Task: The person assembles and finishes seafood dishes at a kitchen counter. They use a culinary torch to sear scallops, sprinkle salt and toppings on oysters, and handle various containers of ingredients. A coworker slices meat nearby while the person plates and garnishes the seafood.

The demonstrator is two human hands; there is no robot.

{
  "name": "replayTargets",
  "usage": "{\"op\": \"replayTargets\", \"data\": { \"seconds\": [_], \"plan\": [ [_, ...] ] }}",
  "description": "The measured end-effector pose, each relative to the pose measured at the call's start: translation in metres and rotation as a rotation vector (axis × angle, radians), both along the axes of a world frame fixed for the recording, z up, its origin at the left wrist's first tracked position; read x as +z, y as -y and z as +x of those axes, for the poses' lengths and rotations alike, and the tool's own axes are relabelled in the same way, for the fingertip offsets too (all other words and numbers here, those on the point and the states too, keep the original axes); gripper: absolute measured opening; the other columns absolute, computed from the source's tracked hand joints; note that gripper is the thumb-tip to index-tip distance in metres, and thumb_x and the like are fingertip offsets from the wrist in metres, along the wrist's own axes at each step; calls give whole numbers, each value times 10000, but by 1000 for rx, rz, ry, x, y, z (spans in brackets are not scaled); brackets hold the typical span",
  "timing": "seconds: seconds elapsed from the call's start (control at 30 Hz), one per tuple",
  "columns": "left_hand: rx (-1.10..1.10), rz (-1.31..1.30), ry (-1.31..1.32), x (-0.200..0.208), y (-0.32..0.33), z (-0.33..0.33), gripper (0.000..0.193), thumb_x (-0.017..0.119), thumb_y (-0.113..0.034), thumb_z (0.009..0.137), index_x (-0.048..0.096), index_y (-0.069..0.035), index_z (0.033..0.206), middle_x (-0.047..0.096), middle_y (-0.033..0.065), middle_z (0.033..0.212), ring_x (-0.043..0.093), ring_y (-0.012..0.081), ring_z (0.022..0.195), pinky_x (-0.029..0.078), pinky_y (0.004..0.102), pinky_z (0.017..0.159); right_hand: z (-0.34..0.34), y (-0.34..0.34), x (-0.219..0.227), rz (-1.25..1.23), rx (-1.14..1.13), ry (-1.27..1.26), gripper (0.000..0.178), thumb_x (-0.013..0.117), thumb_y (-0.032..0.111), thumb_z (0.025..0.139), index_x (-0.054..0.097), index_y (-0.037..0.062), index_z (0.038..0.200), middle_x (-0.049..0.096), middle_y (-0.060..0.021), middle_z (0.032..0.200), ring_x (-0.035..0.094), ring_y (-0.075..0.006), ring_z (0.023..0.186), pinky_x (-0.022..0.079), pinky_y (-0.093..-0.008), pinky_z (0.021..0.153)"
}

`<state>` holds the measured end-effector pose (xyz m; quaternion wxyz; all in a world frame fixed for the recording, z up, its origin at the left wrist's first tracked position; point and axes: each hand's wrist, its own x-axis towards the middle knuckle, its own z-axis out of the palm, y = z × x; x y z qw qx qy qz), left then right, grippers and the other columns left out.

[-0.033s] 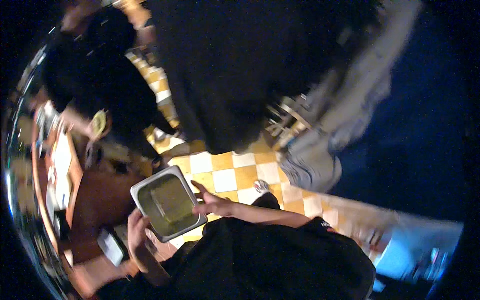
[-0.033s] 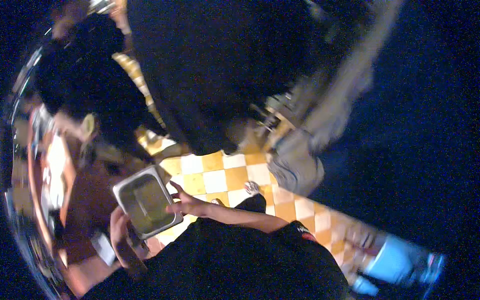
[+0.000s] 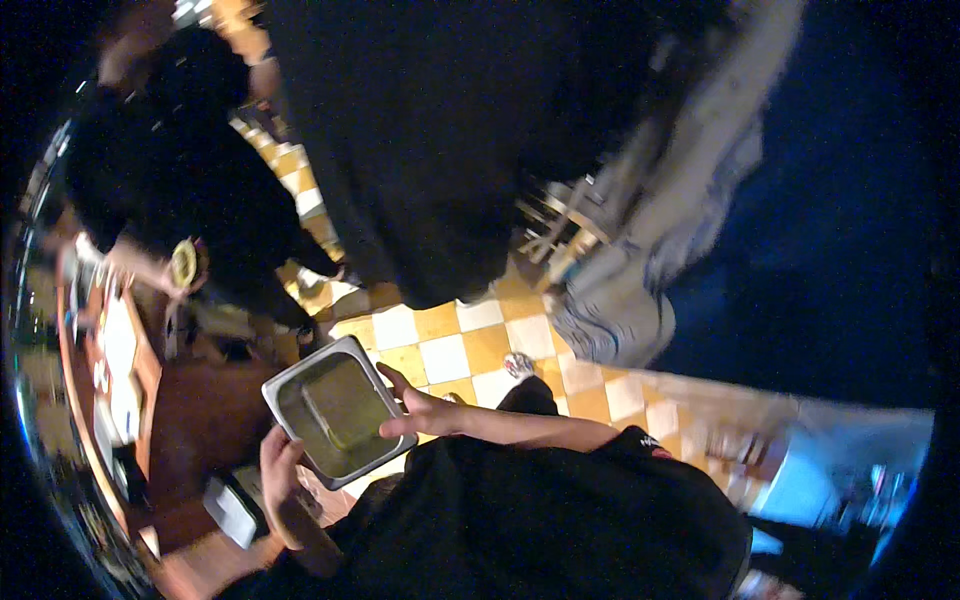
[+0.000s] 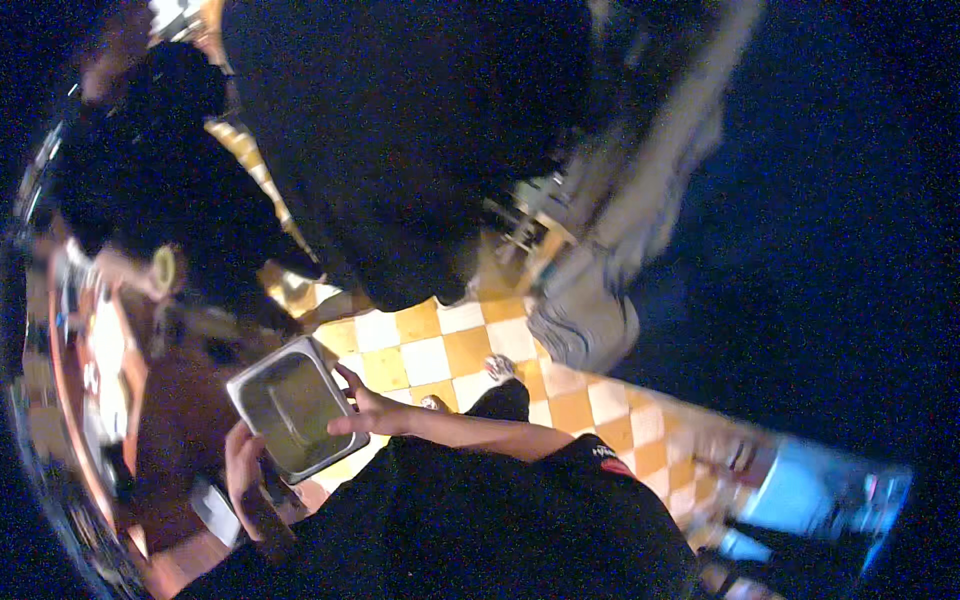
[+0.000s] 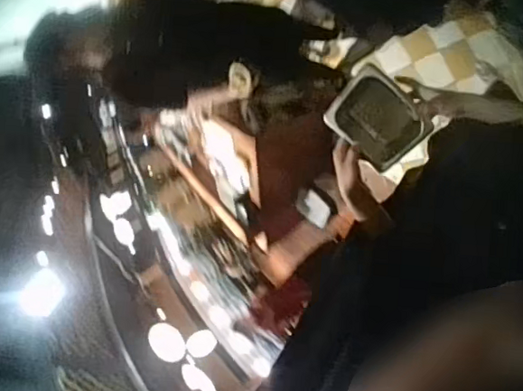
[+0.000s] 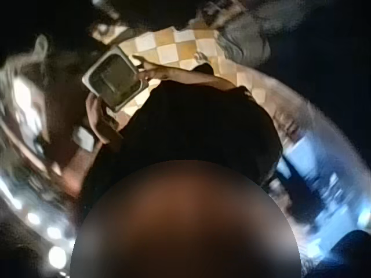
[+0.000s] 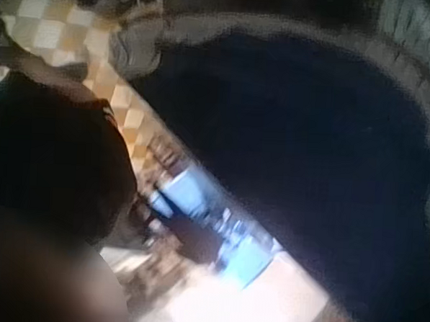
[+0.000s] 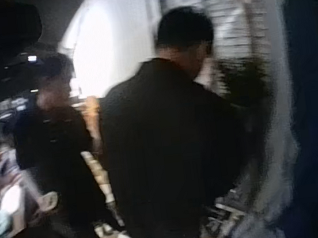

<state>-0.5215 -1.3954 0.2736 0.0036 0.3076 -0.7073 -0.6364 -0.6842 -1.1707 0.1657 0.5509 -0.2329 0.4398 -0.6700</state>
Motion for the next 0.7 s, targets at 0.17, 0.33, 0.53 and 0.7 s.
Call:
{"op": "replayTargets", "data": {
  "seconds": [0.17,0.33,0.53,0.7],
  "plan": [
    [-161,75,24,-17,-17,-36,235,527,-27,900,637,41,1097,673,30,981,605,105,886,468,246,780,6,-32,0,26,-339,-27,1157,827,359,745,62,49,1554,313,-232,1494,401,-339,1345,342,-434,1122],
    [-314,240,-20,-49,-42,-66,209,548,-78,954,610,41,1114,647,27,933,581,106,799,472,260,726,9,-94,1,174,-512,-110,876,747,437,798,343,-45,1408,507,-188,1316,490,-281,1244,412,-384,1048],
    [-595,147,-40,-36,-82,-93,149,578,-85,947,607,19,1049,607,-2,809,545,65,710,456,241,642,26,-160,47,593,-638,-468,338,675,291,896,639,-23,1015,636,-90,822,593,-191,777,488,-359,707],
    [-611,-134,-397,-36,-73,-108,605,632,-78,852,382,-8,1399,509,180,1318,598,262,1101,517,269,757,26,-200,85,716,-703,-567,315,612,273,921,648,-32,989,644,-146,766,610,-212,713,489,-381,663]
  ]
}}
